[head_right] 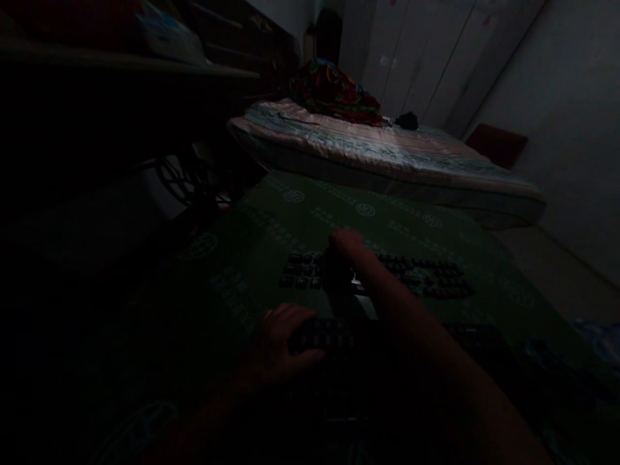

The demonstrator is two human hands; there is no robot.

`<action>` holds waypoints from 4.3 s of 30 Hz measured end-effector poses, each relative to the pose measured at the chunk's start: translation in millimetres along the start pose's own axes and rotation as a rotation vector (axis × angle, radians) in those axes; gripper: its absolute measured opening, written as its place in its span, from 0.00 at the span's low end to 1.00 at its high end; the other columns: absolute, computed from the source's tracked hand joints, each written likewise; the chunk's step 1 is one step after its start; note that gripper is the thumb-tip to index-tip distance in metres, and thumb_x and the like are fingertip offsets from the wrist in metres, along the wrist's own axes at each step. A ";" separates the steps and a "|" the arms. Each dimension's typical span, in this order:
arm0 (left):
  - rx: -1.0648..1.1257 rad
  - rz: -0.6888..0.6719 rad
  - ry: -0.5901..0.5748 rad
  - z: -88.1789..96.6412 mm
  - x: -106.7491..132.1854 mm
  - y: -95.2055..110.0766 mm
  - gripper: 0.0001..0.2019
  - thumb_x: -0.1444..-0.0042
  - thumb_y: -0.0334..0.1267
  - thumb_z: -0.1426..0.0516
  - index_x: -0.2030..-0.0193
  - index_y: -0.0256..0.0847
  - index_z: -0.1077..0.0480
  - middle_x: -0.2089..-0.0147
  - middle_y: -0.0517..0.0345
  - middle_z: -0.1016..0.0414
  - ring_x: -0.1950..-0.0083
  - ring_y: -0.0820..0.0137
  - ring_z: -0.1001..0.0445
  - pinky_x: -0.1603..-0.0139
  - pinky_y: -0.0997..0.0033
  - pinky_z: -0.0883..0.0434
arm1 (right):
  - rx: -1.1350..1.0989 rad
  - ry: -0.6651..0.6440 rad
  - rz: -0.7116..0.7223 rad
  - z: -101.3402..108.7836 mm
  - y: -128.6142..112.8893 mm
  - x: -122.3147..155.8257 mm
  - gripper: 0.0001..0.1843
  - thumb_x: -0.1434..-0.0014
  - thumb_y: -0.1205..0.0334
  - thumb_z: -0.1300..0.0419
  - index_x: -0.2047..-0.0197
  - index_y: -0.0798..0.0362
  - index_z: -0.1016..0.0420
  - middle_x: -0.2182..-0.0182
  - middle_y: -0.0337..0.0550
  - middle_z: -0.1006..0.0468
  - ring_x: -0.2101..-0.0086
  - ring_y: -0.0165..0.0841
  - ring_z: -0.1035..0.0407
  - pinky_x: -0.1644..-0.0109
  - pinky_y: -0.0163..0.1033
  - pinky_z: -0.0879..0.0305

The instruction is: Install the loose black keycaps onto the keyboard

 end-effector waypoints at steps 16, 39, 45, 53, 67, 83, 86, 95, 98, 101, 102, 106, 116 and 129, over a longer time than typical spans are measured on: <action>-0.001 -0.006 0.001 -0.4 -1.4 0.0 0.22 0.58 0.45 0.36 0.55 0.42 0.31 0.55 0.54 0.25 0.53 0.58 0.31 0.54 0.56 0.36 | -0.021 0.068 0.172 15.6 4.4 27.0 0.14 0.38 0.68 0.51 0.57 0.59 0.24 0.55 0.56 0.25 0.56 0.36 0.29 0.57 0.33 0.37; -0.033 -0.025 -0.006 -1.7 -5.8 1.7 0.21 0.55 0.46 0.37 0.55 0.41 0.31 0.55 0.54 0.25 0.53 0.60 0.31 0.52 0.58 0.35 | 0.024 0.574 0.483 -64.5 -31.6 192.6 0.10 0.41 0.68 0.43 0.58 0.59 0.24 0.55 0.54 0.25 0.50 0.45 0.35 0.56 0.43 0.31; -0.042 -0.035 -0.017 -2.2 -5.4 2.5 0.22 0.55 0.47 0.37 0.54 0.40 0.31 0.55 0.53 0.25 0.52 0.59 0.31 0.52 0.57 0.35 | 0.071 0.588 0.406 -65.3 -39.9 197.9 0.10 0.40 0.70 0.46 0.60 0.60 0.23 0.57 0.55 0.25 0.51 0.45 0.34 0.57 0.44 0.32; -0.038 -0.033 -0.008 -2.5 -5.3 1.8 0.21 0.55 0.46 0.37 0.54 0.40 0.31 0.55 0.53 0.25 0.52 0.59 0.31 0.51 0.56 0.35 | 0.069 0.570 0.378 -63.6 -42.2 199.4 0.11 0.40 0.70 0.47 0.60 0.59 0.23 0.56 0.56 0.25 0.50 0.46 0.35 0.57 0.45 0.32; -0.030 -0.014 -0.003 -1.0 -5.5 6.2 0.21 0.55 0.45 0.37 0.55 0.40 0.31 0.55 0.54 0.25 0.52 0.59 0.31 0.51 0.57 0.35 | -0.071 0.870 0.443 -93.8 -29.6 206.0 0.15 0.36 0.69 0.53 0.56 0.60 0.26 0.54 0.57 0.24 0.46 0.42 0.37 0.51 0.45 0.33; -0.021 -0.007 -0.008 -0.5 -6.2 8.0 0.21 0.56 0.45 0.37 0.55 0.40 0.30 0.55 0.54 0.25 0.52 0.59 0.31 0.51 0.57 0.35 | -0.261 0.871 0.456 -90.7 -25.8 205.8 0.13 0.36 0.65 0.51 0.57 0.56 0.25 0.55 0.53 0.23 0.48 0.39 0.34 0.51 0.46 0.31; -0.026 -0.005 -0.004 -1.2 -6.1 7.1 0.21 0.56 0.45 0.37 0.54 0.41 0.31 0.55 0.54 0.25 0.51 0.59 0.31 0.50 0.57 0.36 | -0.257 0.893 0.450 -92.0 -27.4 204.9 0.14 0.36 0.65 0.52 0.58 0.55 0.25 0.56 0.52 0.24 0.48 0.39 0.35 0.52 0.45 0.31; -0.049 -0.040 0.003 -2.4 -6.9 5.0 0.20 0.55 0.46 0.38 0.55 0.40 0.30 0.56 0.54 0.25 0.53 0.60 0.30 0.52 0.59 0.35 | -0.166 0.848 0.466 -80.6 -34.6 204.2 0.20 0.34 0.67 0.57 0.64 0.57 0.24 0.59 0.52 0.24 0.51 0.38 0.34 0.54 0.42 0.31; -0.052 -0.032 -0.004 -1.6 -6.9 5.9 0.21 0.55 0.46 0.38 0.55 0.40 0.31 0.56 0.55 0.25 0.53 0.60 0.31 0.52 0.58 0.35 | -0.149 0.851 0.470 -78.4 -35.1 203.2 0.21 0.34 0.66 0.58 0.65 0.57 0.24 0.61 0.52 0.24 0.52 0.38 0.34 0.55 0.42 0.31; -0.053 -0.023 -0.013 -0.6 -6.9 6.7 0.21 0.55 0.45 0.38 0.55 0.40 0.31 0.55 0.54 0.25 0.53 0.60 0.31 0.52 0.58 0.34 | -0.101 0.850 0.475 -75.6 -36.1 203.4 0.20 0.34 0.67 0.57 0.65 0.57 0.23 0.62 0.52 0.24 0.52 0.39 0.34 0.56 0.43 0.30; -0.053 -0.023 -0.014 -0.6 -7.0 6.6 0.20 0.54 0.45 0.38 0.55 0.40 0.31 0.56 0.54 0.25 0.53 0.60 0.31 0.52 0.57 0.34 | -0.090 0.845 0.484 -74.8 -36.2 203.5 0.20 0.35 0.68 0.56 0.65 0.57 0.23 0.62 0.52 0.24 0.52 0.39 0.33 0.57 0.42 0.30; -0.050 -0.037 -0.001 -1.8 -7.5 4.4 0.21 0.55 0.46 0.37 0.54 0.39 0.31 0.56 0.54 0.25 0.53 0.60 0.31 0.51 0.57 0.34 | -0.140 0.828 0.509 -76.7 -32.8 201.1 0.18 0.35 0.67 0.55 0.62 0.59 0.25 0.61 0.53 0.24 0.52 0.40 0.34 0.56 0.42 0.29; -0.060 -0.033 -0.011 -1.8 -8.2 4.3 0.20 0.55 0.46 0.37 0.55 0.41 0.31 0.56 0.54 0.25 0.52 0.60 0.31 0.52 0.58 0.34 | -0.224 0.646 0.546 -74.2 -32.0 198.9 0.13 0.37 0.68 0.51 0.58 0.62 0.27 0.58 0.57 0.28 0.47 0.41 0.39 0.50 0.44 0.31; -0.058 -0.038 0.006 -3.5 -8.1 2.1 0.21 0.55 0.45 0.37 0.55 0.40 0.31 0.56 0.54 0.25 0.53 0.60 0.30 0.52 0.58 0.34 | -0.054 0.849 0.489 -73.1 -34.7 200.5 0.18 0.35 0.67 0.54 0.66 0.58 0.23 0.61 0.51 0.23 0.52 0.40 0.33 0.56 0.41 0.30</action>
Point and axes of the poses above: each hand's wrist, its own x-axis away from the middle knuckle, its own z-axis out of the back of the hand, y = z × x, the point moved 1 cm from there along -x, towards the middle knuckle
